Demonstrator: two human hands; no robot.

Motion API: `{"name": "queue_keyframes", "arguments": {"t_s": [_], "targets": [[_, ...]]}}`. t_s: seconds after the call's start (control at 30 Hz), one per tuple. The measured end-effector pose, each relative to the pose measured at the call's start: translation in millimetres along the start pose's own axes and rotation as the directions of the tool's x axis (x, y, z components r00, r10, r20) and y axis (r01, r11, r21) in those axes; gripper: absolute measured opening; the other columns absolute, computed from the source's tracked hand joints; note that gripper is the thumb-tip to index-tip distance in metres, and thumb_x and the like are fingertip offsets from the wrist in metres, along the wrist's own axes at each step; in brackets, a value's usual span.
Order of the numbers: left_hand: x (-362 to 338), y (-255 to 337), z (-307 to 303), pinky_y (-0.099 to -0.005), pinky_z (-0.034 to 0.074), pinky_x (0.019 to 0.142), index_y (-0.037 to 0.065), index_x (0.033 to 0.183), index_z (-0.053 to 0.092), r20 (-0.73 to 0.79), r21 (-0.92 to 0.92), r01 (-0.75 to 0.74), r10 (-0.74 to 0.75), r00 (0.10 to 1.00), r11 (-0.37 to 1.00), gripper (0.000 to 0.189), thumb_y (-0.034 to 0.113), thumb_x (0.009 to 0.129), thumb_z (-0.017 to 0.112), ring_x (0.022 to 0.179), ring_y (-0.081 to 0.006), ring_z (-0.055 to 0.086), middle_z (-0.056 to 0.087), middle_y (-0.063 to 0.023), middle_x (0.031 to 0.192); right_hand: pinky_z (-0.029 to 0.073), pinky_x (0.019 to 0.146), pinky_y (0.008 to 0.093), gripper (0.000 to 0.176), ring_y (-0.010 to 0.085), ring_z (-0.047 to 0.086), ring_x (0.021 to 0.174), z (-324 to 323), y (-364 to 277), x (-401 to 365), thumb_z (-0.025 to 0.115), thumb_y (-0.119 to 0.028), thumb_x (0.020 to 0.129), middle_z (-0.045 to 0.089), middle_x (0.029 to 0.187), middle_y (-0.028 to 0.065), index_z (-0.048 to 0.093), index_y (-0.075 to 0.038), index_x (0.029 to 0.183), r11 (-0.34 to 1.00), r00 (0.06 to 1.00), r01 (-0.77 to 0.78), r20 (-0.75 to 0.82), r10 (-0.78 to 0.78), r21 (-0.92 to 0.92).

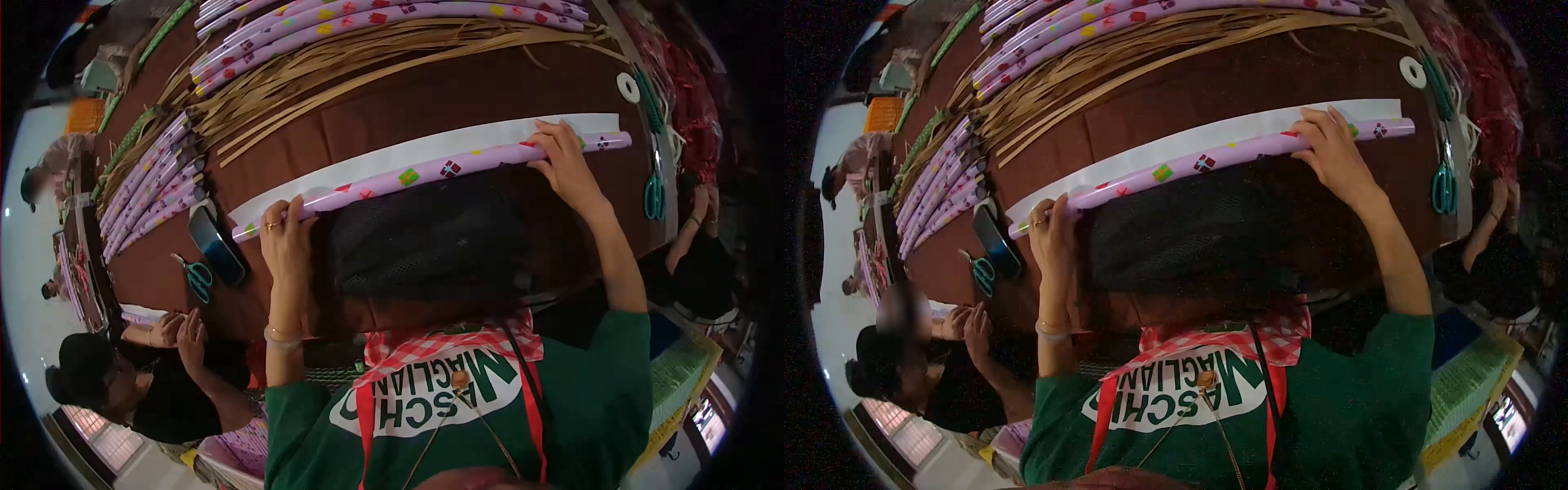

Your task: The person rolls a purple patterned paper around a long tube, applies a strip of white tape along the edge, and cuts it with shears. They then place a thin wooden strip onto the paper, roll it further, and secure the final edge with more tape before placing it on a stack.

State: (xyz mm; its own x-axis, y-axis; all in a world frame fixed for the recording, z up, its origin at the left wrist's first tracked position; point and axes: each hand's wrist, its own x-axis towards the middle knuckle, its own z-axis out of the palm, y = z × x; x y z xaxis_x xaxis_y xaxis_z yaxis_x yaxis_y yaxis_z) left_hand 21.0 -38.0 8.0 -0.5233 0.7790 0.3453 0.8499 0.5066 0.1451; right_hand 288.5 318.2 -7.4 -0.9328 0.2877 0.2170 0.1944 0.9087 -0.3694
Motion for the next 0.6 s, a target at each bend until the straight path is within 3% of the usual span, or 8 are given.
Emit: {"name": "queue_keyframes", "arguments": {"t_s": [0.13, 0.33, 0.47, 0.5, 0.53, 0.6], "targets": [[-1.8, 1.5, 2.2, -0.0369, 0.045, 0.075, 0.006, 0.108, 0.058, -0.019, 0.02, 0.001, 0.0, 1.0, 1.0, 0.043, 0.011, 0.068, 0.072, 0.089, -0.0286, 0.053, 0.051, -0.0103, 0.097, 0.027, 0.106, 0.0503, 0.036, 0.0316, 0.042, 0.117, -0.9, -4.6, 2.3, 0.063, -0.01, 0.08, 0.045, 0.119, 0.0116, 0.047, -0.007, 0.111, 0.995, 1.0, 0.017, 0.021, -0.015, -0.101], [-7.0, -5.4, 5.1, -0.0386, 0.044, 0.08, 0.004, 0.116, 0.054, -0.005, 0.077, -0.05, 0.05, 0.999, 0.996, 0.05, 0.014, 0.07, 0.071, 0.096, -0.0292, 0.051, 0.049, -0.0103, 0.103, 0.02, 0.11, 0.0479, 0.035, 0.0288, 0.04, 0.121, -11.5, -21.5, 9.2, 0.061, -0.014, 0.083, 0.045, 0.121, 0.012, 0.047, -0.007, 0.113, 0.984, 0.998, 0.016, 0.061, -0.005, -0.179], [-3.0, -4.3, 5.2, -0.0397, 0.044, 0.08, 0.004, 0.118, 0.054, -0.002, 0.109, -0.075, 0.076, 0.997, 0.991, 0.051, 0.015, 0.071, 0.071, 0.094, -0.0288, 0.051, 0.051, -0.0104, 0.1, 0.025, 0.107, 0.0466, 0.039, 0.0326, 0.039, 0.12, -16.2, -23.7, 6.0, 0.063, -0.019, 0.082, 0.045, 0.122, 0.0126, 0.047, -0.007, 0.114, 0.982, 1.0, -0.023, 0.008, 0.025, -0.189], [-2.4, -4.7, 6.1, -0.04, 0.044, 0.08, 0.004, 0.118, 0.054, -0.005, 0.125, -0.085, 0.087, 0.996, 0.988, 0.051, 0.015, 0.071, 0.07, 0.094, -0.0287, 0.052, 0.051, -0.0105, 0.099, 0.029, 0.103, 0.0475, 0.037, 0.0342, 0.04, 0.118, -16.6, -22.3, 4.7, 0.063, -0.02, 0.082, 0.044, 0.122, 0.0128, 0.048, -0.007, 0.113, 0.99, 0.997, -0.077, -0.007, 0.076, -0.117], [-1.6, -7.4, 5.0, -0.0398, 0.044, 0.079, 0.005, 0.119, 0.053, 0.007, 0.133, -0.135, 0.135, 0.991, 0.982, 0.052, 0.015, 0.072, 0.07, 0.092, -0.0288, 0.052, 0.052, -0.0111, 0.1, 0.031, 0.101, 0.0471, 0.034, 0.0339, 0.042, 0.115, -22.7, -22.3, 3.3, 0.063, -0.019, 0.082, 0.046, 0.119, 0.0127, 0.05, -0.007, 0.11, 0.992, 0.997, -0.045, -0.069, 0.037, -0.121], [-2.5, -7.7, 5.1, -0.0397, 0.043, 0.082, 0.006, 0.121, 0.051, 0.043, 0.147, -0.085, 0.08, 0.996, 0.985, 0.053, 0.015, 0.073, 0.069, 0.095, -0.0294, 0.052, 0.053, -0.0125, 0.103, 0.036, 0.097, 0.0452, 0.026, 0.033, 0.047, 0.108, -40.3, -12.3, 1.3, 0.062, -0.018, 0.082, 0.049, 0.113, 0.0117, 0.053, -0.007, 0.104, 0.984, 0.982, -0.033, -0.188, -0.001, -0.177]]}}
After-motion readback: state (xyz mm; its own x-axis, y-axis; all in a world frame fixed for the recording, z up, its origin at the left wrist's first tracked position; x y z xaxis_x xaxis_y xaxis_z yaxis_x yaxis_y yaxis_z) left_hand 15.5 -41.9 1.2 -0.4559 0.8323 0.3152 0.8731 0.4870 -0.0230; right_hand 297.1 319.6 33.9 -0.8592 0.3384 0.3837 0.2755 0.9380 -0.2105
